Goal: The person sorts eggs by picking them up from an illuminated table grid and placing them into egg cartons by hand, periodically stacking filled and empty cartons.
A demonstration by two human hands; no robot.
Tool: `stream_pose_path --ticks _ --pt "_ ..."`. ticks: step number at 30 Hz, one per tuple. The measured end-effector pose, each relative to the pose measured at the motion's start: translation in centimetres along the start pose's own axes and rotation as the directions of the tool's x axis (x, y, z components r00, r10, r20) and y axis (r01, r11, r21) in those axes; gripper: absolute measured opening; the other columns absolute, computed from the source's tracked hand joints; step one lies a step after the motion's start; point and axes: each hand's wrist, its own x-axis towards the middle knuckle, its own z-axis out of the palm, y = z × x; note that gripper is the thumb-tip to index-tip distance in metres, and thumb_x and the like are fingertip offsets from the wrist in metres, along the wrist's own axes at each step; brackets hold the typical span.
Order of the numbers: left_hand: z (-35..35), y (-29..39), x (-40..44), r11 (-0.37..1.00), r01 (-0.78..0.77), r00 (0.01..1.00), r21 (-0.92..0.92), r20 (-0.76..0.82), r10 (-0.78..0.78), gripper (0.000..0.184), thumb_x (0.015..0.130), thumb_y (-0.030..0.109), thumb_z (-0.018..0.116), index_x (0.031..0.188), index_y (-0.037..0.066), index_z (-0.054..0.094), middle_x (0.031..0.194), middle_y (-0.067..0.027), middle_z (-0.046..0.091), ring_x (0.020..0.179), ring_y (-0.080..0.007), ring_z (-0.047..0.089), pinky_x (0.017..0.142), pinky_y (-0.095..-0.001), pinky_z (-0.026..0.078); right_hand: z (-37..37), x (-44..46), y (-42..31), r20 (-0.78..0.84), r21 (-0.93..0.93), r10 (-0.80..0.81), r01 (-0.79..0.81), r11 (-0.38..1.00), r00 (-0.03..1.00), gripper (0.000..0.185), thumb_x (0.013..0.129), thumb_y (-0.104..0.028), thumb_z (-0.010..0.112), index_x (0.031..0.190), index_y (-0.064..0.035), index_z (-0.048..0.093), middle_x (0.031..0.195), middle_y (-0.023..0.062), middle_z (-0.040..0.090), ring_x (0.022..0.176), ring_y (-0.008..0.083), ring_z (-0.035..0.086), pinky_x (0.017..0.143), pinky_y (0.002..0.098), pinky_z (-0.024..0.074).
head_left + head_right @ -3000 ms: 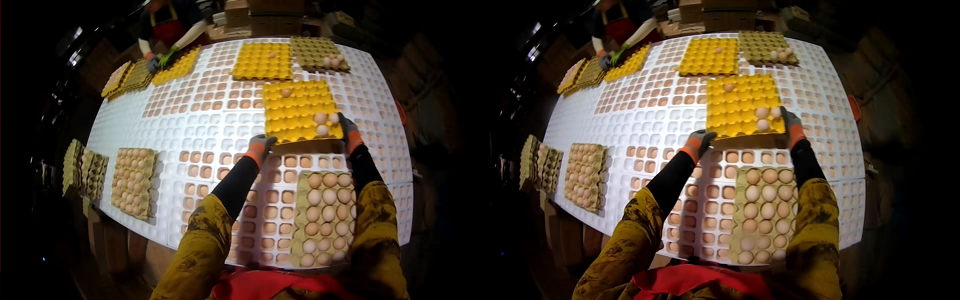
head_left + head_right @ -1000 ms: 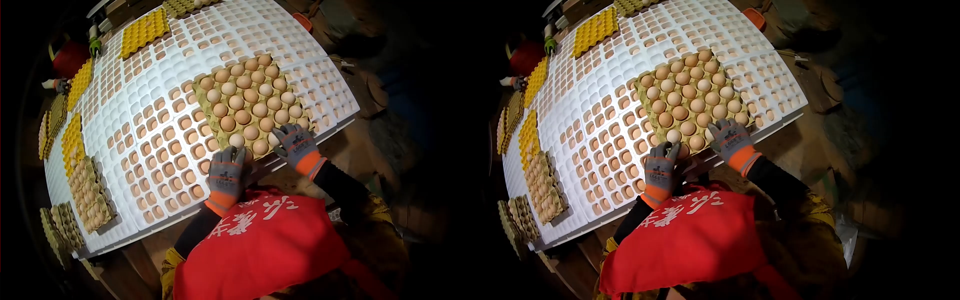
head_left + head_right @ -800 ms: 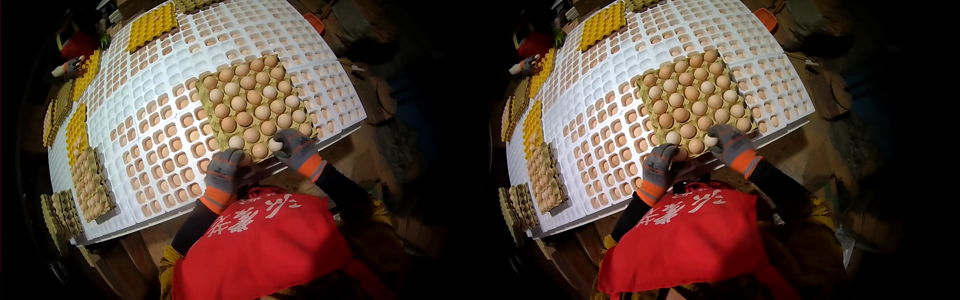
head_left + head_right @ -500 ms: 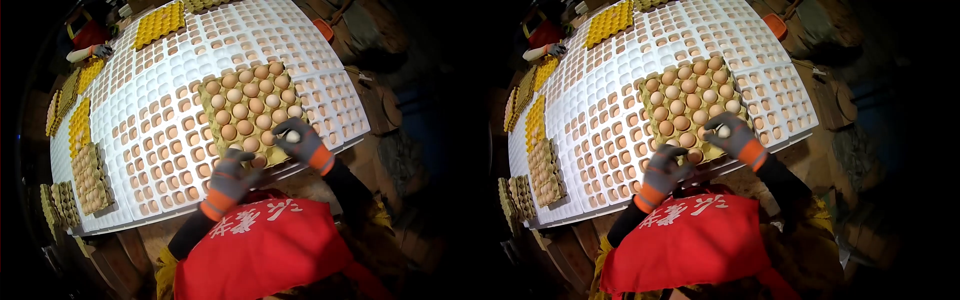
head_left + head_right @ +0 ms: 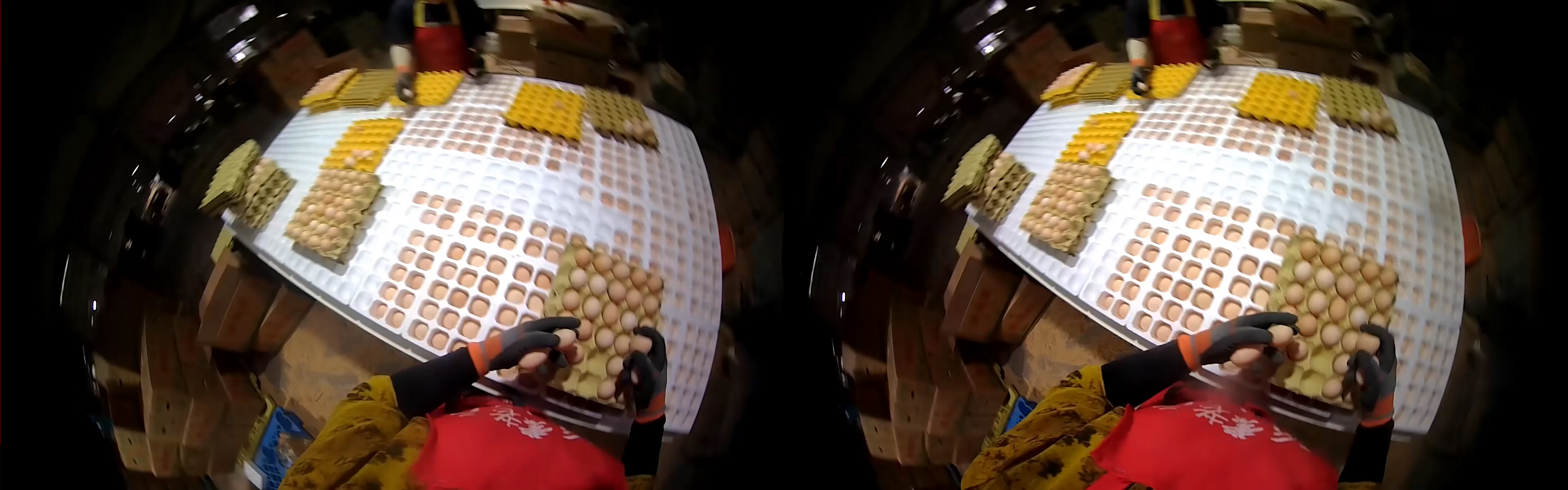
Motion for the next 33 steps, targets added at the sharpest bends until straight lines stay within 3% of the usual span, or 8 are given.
stream_pose_path --ticks 3,8,12,16,17,20,27,33 --pt "-0.7 -1.4 2.9 0.574 -0.174 0.934 0.8 -0.05 0.354 0.046 0.087 0.032 0.07 0.128 0.011 0.062 0.122 -0.0167 0.06 0.104 -0.0274 0.063 0.08 -0.036 0.053 2.8 1.7 -2.2 0.375 -0.766 -0.522 0.573 0.291 0.766 0.049 0.073 -0.02 0.077 0.118 -0.0073 0.06 0.116 0.0168 0.06 0.094 0.0349 0.063 0.077 0.0398 0.0538" --pt "3.3 -6.1 7.1 -0.427 0.097 0.928 0.899 0.074 0.366 0.037 0.077 0.025 0.065 0.105 0.002 0.073 0.133 -0.0228 0.051 0.092 -0.0406 0.054 0.06 -0.0444 0.05 4.8 3.5 0.3 0.234 -0.947 -0.096 0.205 -0.248 0.967 0.064 0.067 -0.035 0.08 0.123 -0.013 0.057 0.144 0.0208 0.039 0.109 0.0408 0.053 0.085 0.05 0.0483" --pt "3.4 -9.2 10.1 -0.502 0.194 0.93 0.843 0.004 0.367 0.043 0.074 0.027 0.068 0.108 0.001 0.07 0.138 -0.0244 0.046 0.107 -0.0396 0.052 0.079 -0.0476 0.05 3.3 4.0 2.6 0.392 -0.918 -0.364 0.333 -0.214 0.845 0.059 0.068 -0.034 0.079 0.12 -0.0149 0.058 0.132 0.019 0.05 0.105 0.0392 0.053 0.084 0.0502 0.0471" --pt "2.1 -5.2 8.8 -0.044 -0.046 0.894 0.998 0.061 0.444 0.019 0.084 0.018 0.059 0.097 0.006 0.066 0.103 -0.019 0.062 0.088 -0.0378 0.06 0.072 -0.051 0.049 5.2 3.5 -2.7 0.167 -0.953 -0.224 0.215 0.212 0.96 0.047 0.068 -0.03 0.079 0.112 -0.0154 0.067 0.121 0.0184 0.059 0.104 0.0362 0.062 0.084 0.0443 0.0526" --pt "0.8 -4.0 8.2 -0.215 -0.064 0.975 0.975 0.107 0.195 0.02 0.084 0.024 0.063 0.096 0.009 0.066 0.104 -0.0167 0.06 0.086 -0.0375 0.061 0.073 -0.0509 0.05 4.4 3.8 -3.5 0.236 -0.865 -0.332 0.353 0.356 0.913 0.038 0.076 -0.025 0.075 0.111 -0.0132 0.067 0.111 0.0145 0.062 0.093 0.0311 0.065 0.079 0.041 0.0546" --pt "-4.0 2.8 4.1 0.605 -0.117 0.983 0.788 0.007 0.181 0.043 0.076 0.034 0.081 0.109 0.009 0.07 0.117 -0.0128 0.06 0.104 -0.0323 0.062 0.092 -0.0361 0.049 4.7 3.8 -6.2 -0.011 0.0 0.179 -0.179 0.984 0.984 0.047 0.096 -0.03 0.061 0.133 -0.002 0.052 0.108 0.0083 0.063 0.084 0.0155 0.063 0.076 0.0313 0.0546" --pt "-28.5 9.8 1.2 0.851 0.207 0.806 0.482 -0.577 0.13 0.038 0.077 0.026 0.085 0.104 0.003 0.07 0.111 -0.0077 0.063 0.096 -0.0159 0.062 0.081 -0.0319 0.052 17.7 16.9 -7.4 0.077 0.058 0.139 -0.144 0.988 0.987 0.04 0.091 -0.019 0.069 0.127 -0.0037 0.057 0.08 0.0031 0.062 0.055 0.0095 0.055 0.052 0.0265 0.0478" --pt "-36.8 17.5 7.5 0.382 0.119 0.695 0.916 -0.352 0.627 0.034 0.074 0.024 0.084 0.1 0.005 0.071 0.106 -0.0112 0.063 0.101 -0.0277 0.062 0.087 -0.0381 0.05 25.9 34.6 -4.0 0.109 -0.843 -0.245 0.22 0.492 0.963 0.055 0.075 -0.054 0.076 0.113 -0.0152 0.067 0.114 0.0126 0.063 0.105 0.0321 0.062 0.094 0.0412 0.0495"
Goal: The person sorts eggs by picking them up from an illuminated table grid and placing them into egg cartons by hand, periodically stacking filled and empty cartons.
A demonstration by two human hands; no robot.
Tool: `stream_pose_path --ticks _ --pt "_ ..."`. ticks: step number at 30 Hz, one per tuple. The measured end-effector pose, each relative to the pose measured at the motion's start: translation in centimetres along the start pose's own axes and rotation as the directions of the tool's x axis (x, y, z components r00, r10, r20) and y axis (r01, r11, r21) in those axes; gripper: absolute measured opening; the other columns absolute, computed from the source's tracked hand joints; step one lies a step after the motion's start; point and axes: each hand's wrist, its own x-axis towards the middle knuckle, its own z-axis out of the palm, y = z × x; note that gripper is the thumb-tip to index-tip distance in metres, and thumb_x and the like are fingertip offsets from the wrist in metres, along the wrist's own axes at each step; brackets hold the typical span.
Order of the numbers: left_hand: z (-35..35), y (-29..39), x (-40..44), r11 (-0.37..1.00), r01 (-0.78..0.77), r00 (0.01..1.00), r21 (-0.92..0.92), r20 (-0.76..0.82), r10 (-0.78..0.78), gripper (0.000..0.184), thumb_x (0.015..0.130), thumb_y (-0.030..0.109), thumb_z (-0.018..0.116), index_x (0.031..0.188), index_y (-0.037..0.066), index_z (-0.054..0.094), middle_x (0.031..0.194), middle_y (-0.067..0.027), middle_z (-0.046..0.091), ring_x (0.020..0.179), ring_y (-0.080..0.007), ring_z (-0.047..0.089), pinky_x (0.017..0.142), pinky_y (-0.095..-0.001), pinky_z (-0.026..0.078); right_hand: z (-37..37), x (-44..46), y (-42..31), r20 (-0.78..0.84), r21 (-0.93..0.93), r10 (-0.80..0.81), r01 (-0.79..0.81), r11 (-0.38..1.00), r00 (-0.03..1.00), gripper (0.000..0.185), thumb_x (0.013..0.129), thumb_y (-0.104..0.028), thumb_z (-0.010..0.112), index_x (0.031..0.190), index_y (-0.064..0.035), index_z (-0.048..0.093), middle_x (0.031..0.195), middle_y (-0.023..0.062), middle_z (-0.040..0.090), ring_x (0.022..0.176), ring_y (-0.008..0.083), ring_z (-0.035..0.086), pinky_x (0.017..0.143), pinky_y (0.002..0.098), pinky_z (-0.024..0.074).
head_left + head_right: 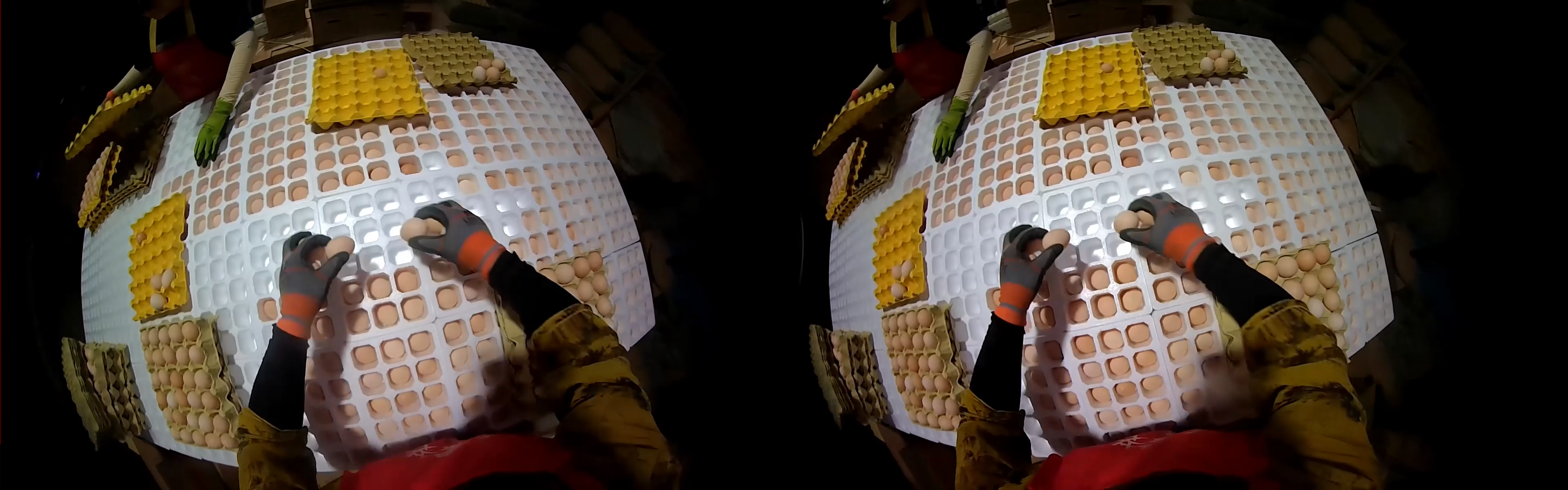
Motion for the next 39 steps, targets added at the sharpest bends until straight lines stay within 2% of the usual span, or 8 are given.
stream_pose_path --ticks 7,18,22,25,29,32,35,39 --pt "6.0 -1.6 8.5 0.878 -0.147 0.985 0.455 -0.018 0.173 0.04 0.073 0.036 0.082 0.106 0.017 0.069 0.127 -0.0121 0.056 0.111 -0.0344 0.059 0.087 -0.0435 0.053 4.8 9.8 -2.2 -0.094 -0.441 0.037 -0.075 0.894 0.995 0.043 0.083 -0.039 0.07 0.118 -0.0148 0.064 0.12 0.0138 0.061 0.105 0.0306 0.063 0.09 0.04 0.0512" --pt "3.8 -5.3 9.3 0.938 -0.236 0.971 0.254 0.036 0.235 0.045 0.094 0.02 0.062 0.138 0.018 0.057 0.122 -0.0102 0.064 0.086 -0.0222 0.066 0.074 -0.0309 0.054 0.1 11.2 6.1 -0.108 0.889 0.38 -0.082 0.451 0.919 0.034 0.095 -0.015 0.063 0.129 -0.0113 0.062 0.104 0.0032 0.065 0.076 0.013 0.062 0.061 0.0289 0.0545" --pt "2.1 -8.6 10.3 0.765 0.163 0.955 -0.624 -0.095 -0.281 0.049 0.094 0.014 0.058 0.142 0.009 0.051 0.119 -0.0075 0.063 0.086 -0.0099 0.058 0.074 -0.0241 0.05 1.3 15.7 9.3 -0.585 0.286 -0.111 0.332 0.899 0.804 0.035 0.094 -0.014 0.061 0.129 -0.0117 0.06 0.129 0.0103 0.059 0.111 0.0262 0.06 0.095 0.0339 0.0491" --pt "0.8 -9.5 9.2 0.873 -0.005 0.944 -0.487 -0.291 -0.157 0.055 0.093 0.014 0.052 0.147 0.008 0.043 0.134 -0.0148 0.053 0.118 -0.021 0.053 0.101 -0.0333 0.042 4.4 16.0 12.0 -0.257 -0.407 -0.325 0.203 0.891 0.91 0.038 0.098 -0.018 0.05 0.136 -0.0164 0.057 0.143 0.0126 0.051 0.136 0.0352 0.04 0.114 0.0434 0.0322" --pt "2.3 -10.9 9.1 0.97 -0.198 0.874 -0.139 -0.473 0.111 0.047 0.093 0.005 0.059 0.139 0.009 0.053 0.135 -0.008 0.056 0.117 -0.0177 0.055 0.101 -0.0324 0.043 0.2 12.0 8.9 -0.328 0.375 0.015 0.115 0.92 0.945 0.039 0.096 -0.021 0.061 0.134 -0.0121 0.057 0.129 0.0126 0.062 0.113 0.0286 0.063 0.094 0.0358 0.0506" --pt "3.5 -12.7 9.0 0.842 -0.29 0.849 0.456 -0.284 0.446 0.031 0.094 0.006 0.06 0.124 0.009 0.065 0.124 -0.0104 0.057 0.111 -0.024 0.059 0.096 -0.0368 0.048 -4.3 6.1 7.4 -0.155 0.343 0.033 0.023 0.939 0.987 0.032 0.096 -0.02 0.061 0.127 -0.0135 0.064 0.12 0.0112 0.067 0.106 0.0226 0.065 0.091 0.033 0.0518" --pt "4.6 -11.5 9.2 0.964 -0.246 0.955 -0.099 -0.194 0.224 0.026 0.09 0.006 0.065 0.115 0.008 0.069 0.122 -0.012 0.06 0.108 -0.0289 0.062 0.095 -0.0401 0.049 -3.4 3.4 7.5 -0.074 0.195 -0.121 0.134 0.972 0.99 0.029 0.093 -0.025 0.062 0.119 -0.0141 0.067 0.112 0.012 0.068 0.098 0.0263 0.067 0.087 0.0368 0.0532" --pt "5.6 -10.3 8.9 0.789 -0.452 0.803 0.416 -0.195 0.563 0.027 0.084 0.005 0.068 0.111 0.007 0.07 0.122 -0.0144 0.065 0.116 -0.0331 0.06 0.098 -0.0423 0.049 1.6 6.9 4.6 -0.158 -0.073 -0.124 0.114 0.991 0.98 0.036 0.092 -0.03 0.06 0.125 -0.0161 0.062 0.125 0.0138 0.062 0.112 0.0327 0.06 0.095 0.0427 0.0487"
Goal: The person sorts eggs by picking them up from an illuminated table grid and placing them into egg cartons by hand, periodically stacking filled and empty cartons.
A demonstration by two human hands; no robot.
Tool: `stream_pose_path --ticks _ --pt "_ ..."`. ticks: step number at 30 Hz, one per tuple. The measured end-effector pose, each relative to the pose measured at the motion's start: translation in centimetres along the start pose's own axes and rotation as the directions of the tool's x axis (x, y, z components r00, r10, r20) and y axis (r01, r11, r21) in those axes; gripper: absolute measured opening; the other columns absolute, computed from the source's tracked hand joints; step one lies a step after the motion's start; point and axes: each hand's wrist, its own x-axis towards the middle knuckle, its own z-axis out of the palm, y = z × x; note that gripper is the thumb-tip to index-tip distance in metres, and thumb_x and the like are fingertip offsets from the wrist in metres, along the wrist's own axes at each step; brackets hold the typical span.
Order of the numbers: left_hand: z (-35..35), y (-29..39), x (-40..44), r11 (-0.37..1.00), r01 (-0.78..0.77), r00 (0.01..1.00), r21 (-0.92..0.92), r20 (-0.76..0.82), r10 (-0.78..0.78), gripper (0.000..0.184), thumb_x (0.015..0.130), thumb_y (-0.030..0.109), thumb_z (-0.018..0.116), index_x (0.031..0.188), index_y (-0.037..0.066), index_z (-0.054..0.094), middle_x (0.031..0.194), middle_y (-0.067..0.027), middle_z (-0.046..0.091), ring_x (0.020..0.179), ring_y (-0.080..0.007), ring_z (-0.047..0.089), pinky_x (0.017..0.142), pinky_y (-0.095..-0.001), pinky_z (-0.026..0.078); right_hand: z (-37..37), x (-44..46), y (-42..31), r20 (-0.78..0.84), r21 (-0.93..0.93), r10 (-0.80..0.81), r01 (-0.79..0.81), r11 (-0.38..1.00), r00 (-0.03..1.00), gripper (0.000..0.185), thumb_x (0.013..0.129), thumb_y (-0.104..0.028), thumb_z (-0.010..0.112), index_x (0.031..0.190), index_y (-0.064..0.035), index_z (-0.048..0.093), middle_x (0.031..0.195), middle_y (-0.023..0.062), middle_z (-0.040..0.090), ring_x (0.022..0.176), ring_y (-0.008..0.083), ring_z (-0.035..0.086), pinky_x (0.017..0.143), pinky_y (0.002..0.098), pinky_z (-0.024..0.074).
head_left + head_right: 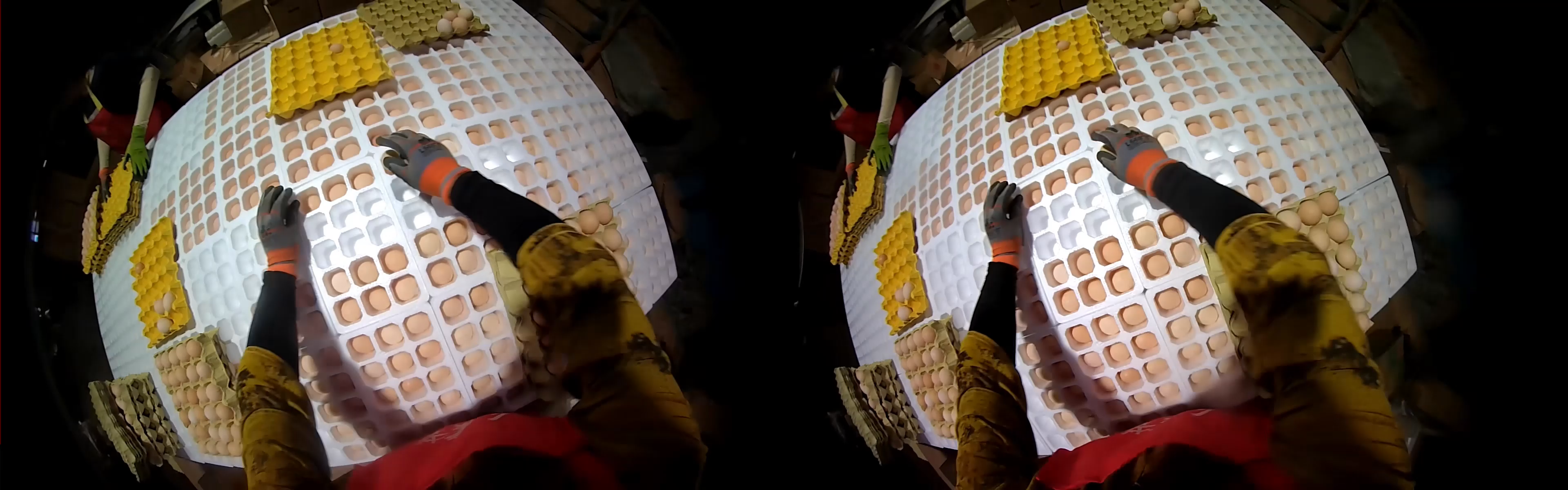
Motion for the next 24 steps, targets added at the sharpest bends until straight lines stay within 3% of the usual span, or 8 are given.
stream_pose_path --ticks 1,3,7,11,15,17,19,24 --pt "0.3 -0.3 -0.1 0.99 0.078 0.996 0.115 0.021 -0.081 0.034 0.087 0.004 0.065 0.121 0.008 0.067 0.128 -0.0151 0.062 0.121 -0.0321 0.057 0.1 -0.0413 0.048 1.7 1.1 0.3 -0.101 -0.091 -0.056 0.047 0.995 0.993 0.036 0.093 -0.028 0.059 0.126 -0.0163 0.061 0.129 0.0132 0.06 0.115 0.0329 0.059 0.095 0.0441 0.0483" --pt "1.2 -2.4 -0.7 0.796 0.471 0.872 -0.38 0.066 -0.485 0.046 0.088 0.003 0.061 0.134 0.009 0.059 0.133 -0.0148 0.059 0.123 -0.0302 0.056 0.103 -0.039 0.046 2.2 2.7 -0.5 0.175 -0.349 0.143 -0.075 0.934 0.974 0.031 0.092 -0.023 0.058 0.122 -0.0157 0.062 0.132 0.0109 0.058 0.117 0.0333 0.058 0.094 0.0468 0.0489" --pt "-3.2 -1.6 -0.9 0.839 0.497 0.867 -0.223 0.176 -0.467 0.054 0.09 0.005 0.063 0.143 0.008 0.05 0.133 -0.015 0.059 0.111 -0.0272 0.062 0.097 -0.0357 0.049 2.3 1.7 0.6 0.216 -0.355 -0.011 0.089 0.931 0.976 0.022 0.087 -0.015 0.06 0.108 -0.0133 0.068 0.119 0.012 0.066 0.11 0.0293 0.063 0.09 0.0443 0.0509" --pt "-3.7 -1.0 -2.1 0.672 0.52 0.821 -0.527 0.091 -0.564 0.045 0.093 0.01 0.064 0.136 0.004 0.056 0.131 -0.0132 0.062 0.119 -0.023 0.06 0.1 -0.0341 0.048 -3.3 -1.1 0.2 -0.011 0.405 0.039 -0.031 0.914 0.999 0.028 0.092 -0.026 0.065 0.116 -0.0132 0.069 0.105 0.0073 0.072 0.089 0.0211 0.068 0.079 0.0359 0.0525" --pt "-7.7 9.6 -2.6 0.704 0.475 0.88 -0.528 0.296 -0.371 0.036 0.097 0.003 0.058 0.133 -0.001 0.058 0.13 -0.0111 0.064 0.117 -0.0166 0.06 0.102 -0.0311 0.047 -16.2 -13.4 -0.4 -0.03 0.805 0.097 -0.033 0.592 0.995 0.028 0.095 -0.016 0.062 0.122 -0.0092 0.068 0.103 0.0005 0.07 0.085 0.0074 0.057 0.076 0.0248 0.0488" --pt "-10.1 17.5 -3.7 0.604 0.564 0.825 -0.563 0.425 -0.373 0.034 0.097 0.003 0.057 0.131 -0.002 0.06 0.129 -0.0106 0.065 0.115 -0.0171 0.061 0.1 -0.0298 0.047 -21.8 -21.7 0.9 -0.111 0.6 0.157 -0.06 0.798 0.981 0.028 0.097 -0.016 0.061 0.124 -0.0083 0.067 0.11 0.0012 0.068 0.09 0.0071 0.059 0.08 0.0243 0.0497" --pt "-11.9 25.0 -5.3 0.656 0.576 0.798 -0.489 0.512 -0.319 0.035 0.094 0.002 0.061 0.129 0.0 0.061 0.126 -0.0101 0.065 0.115 -0.0174 0.061 0.097 -0.0313 0.049 -26.4 -29.6 2.7 0.031 0.499 0.439 -0.395 0.772 0.898 0.03 0.098 -0.011 0.057 0.125 -0.0013 0.063 0.122 0.0073 0.066 0.105 0.0159 0.065 0.088 0.031 0.0538" --pt "-12.8 42.0 -8.6 0.761 0.234 0.878 -0.605 0.468 0.102 0.046 0.081 -0.001 0.073 0.126 0.002 0.062 0.117 -0.0134 0.065 0.104 -0.0279 0.064 0.092 -0.036 0.049 -28.6 -45.4 7.0 0.077 0.212 0.489 -0.494 0.843 0.869 0.029 0.094 -0.015 0.063 0.122 -0.0076 0.066 0.111 0.0084 0.068 0.097 0.0205 0.066 0.086 0.0354 0.0535"
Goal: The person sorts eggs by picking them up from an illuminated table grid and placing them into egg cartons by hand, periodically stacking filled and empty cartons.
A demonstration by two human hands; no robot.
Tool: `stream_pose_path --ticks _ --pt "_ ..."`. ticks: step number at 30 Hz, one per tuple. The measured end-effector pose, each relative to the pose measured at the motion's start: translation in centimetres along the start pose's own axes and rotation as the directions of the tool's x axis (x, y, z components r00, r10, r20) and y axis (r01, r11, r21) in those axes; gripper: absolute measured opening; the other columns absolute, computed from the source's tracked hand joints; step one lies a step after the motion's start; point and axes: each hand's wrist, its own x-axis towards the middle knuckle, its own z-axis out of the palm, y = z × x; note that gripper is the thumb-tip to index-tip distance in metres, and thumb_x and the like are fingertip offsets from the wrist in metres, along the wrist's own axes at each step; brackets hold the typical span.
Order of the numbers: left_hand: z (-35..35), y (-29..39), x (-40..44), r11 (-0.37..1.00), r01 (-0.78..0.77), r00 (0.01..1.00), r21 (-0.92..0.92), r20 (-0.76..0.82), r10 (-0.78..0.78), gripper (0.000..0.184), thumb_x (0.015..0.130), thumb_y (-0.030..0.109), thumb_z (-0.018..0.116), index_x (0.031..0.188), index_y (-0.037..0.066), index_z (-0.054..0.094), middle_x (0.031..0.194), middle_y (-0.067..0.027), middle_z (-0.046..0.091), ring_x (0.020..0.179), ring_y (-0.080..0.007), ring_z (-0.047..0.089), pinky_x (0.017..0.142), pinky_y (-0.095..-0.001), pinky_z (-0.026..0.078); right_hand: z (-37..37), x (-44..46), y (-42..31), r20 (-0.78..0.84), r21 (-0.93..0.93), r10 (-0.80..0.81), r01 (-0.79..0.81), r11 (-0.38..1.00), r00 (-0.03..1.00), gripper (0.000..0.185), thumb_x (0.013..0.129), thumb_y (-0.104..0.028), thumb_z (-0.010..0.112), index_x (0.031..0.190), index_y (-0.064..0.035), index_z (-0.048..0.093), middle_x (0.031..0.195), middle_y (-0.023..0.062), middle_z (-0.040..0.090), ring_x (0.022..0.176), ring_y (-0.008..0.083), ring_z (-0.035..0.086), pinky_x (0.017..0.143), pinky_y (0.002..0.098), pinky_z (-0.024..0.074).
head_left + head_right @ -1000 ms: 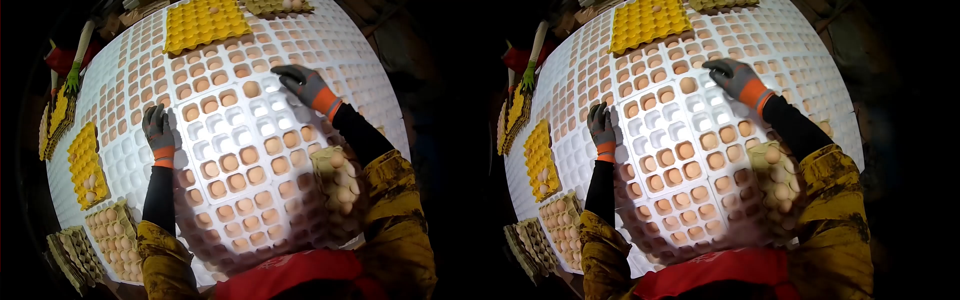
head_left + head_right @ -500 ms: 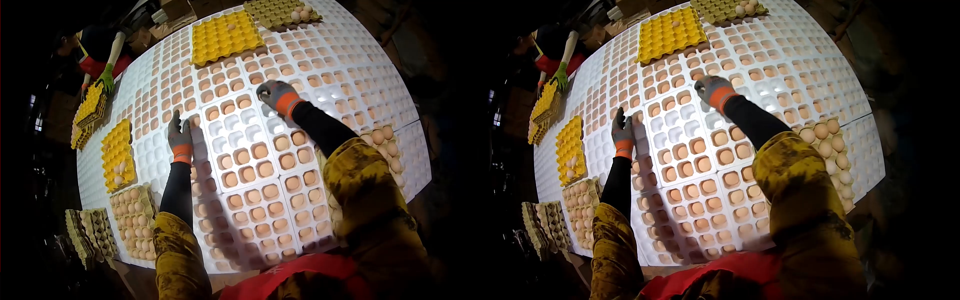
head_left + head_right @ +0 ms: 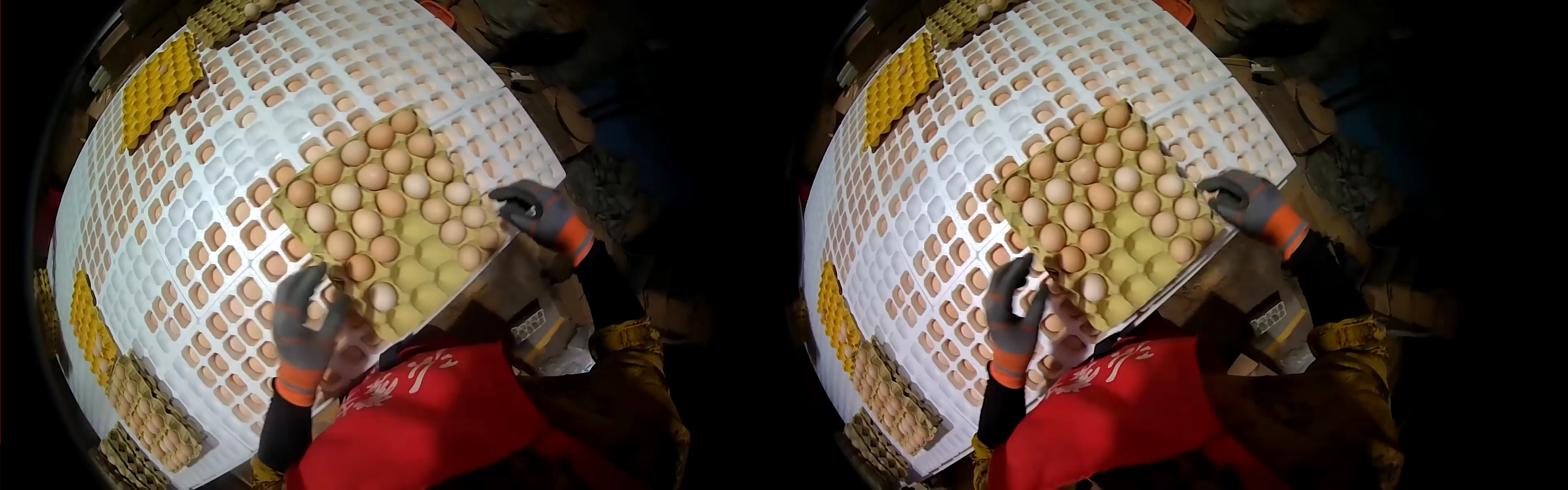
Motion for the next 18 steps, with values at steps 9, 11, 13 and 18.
stream_pose_path --ticks 9,11,13,18 --pt "17.3 7.4 1.2 0.876 -0.287 0.922 0.388 0.36 0.142 0.053 0.078 0.029 0.074 0.121 0.004 0.06 0.109 -0.016 0.06 0.093 -0.0333 0.059 0.083 -0.0423 0.047 3.5 -3.4 5.4 0.146 -0.566 -0.333 0.354 0.744 0.932 0.051 0.081 -0.021 0.071 0.129 -0.0188 0.055 0.124 0.0077 0.054 0.11 0.0293 0.054 0.094 0.0418 0.0458" --pt "19.2 7.5 1.9 0.828 -0.297 0.89 0.475 0.453 0.059 0.05 0.078 0.032 0.072 0.118 0.004 0.059 0.105 -0.0158 0.059 0.089 -0.0329 0.058 0.08 -0.0417 0.046 3.8 -3.2 6.9 0.091 -0.45 -0.424 0.417 0.789 0.901 0.05 0.078 -0.02 0.072 0.126 -0.0171 0.056 0.124 0.0086 0.053 0.108 0.0294 0.053 0.094 0.0427 0.0444" --pt "19.3 8.7 3.1 0.856 -0.263 0.884 0.446 0.467 0.028 0.048 0.078 0.033 0.07 0.115 0.004 0.058 0.102 -0.0159 0.058 0.085 -0.0327 0.056 0.078 -0.041 0.045 3.3 -3.7 7.0 0.003 -0.153 -0.261 0.258 0.954 0.965 0.044 0.083 -0.017 0.07 0.124 -0.0128 0.055 0.125 0.0044 0.056 0.113 0.0231 0.056 0.096 0.0379 0.0472" --pt "15.0 8.4 3.3 0.539 0.516 0.856 -0.666 0.381 -0.349 0.033 0.092 0.01 0.058 0.124 0.004 0.055 0.115 -0.0065 0.061 0.109 -0.0179 0.06 0.092 -0.0318 0.052 1.1 -2.5 9.8 0.041 0.942 0.075 -0.063 0.329 0.996 0.06 0.083 -0.013 0.071 0.137 -0.0021 0.045 0.123 0.0075 0.058 0.117 0.0231 0.057 0.099 0.0354 0.0485"
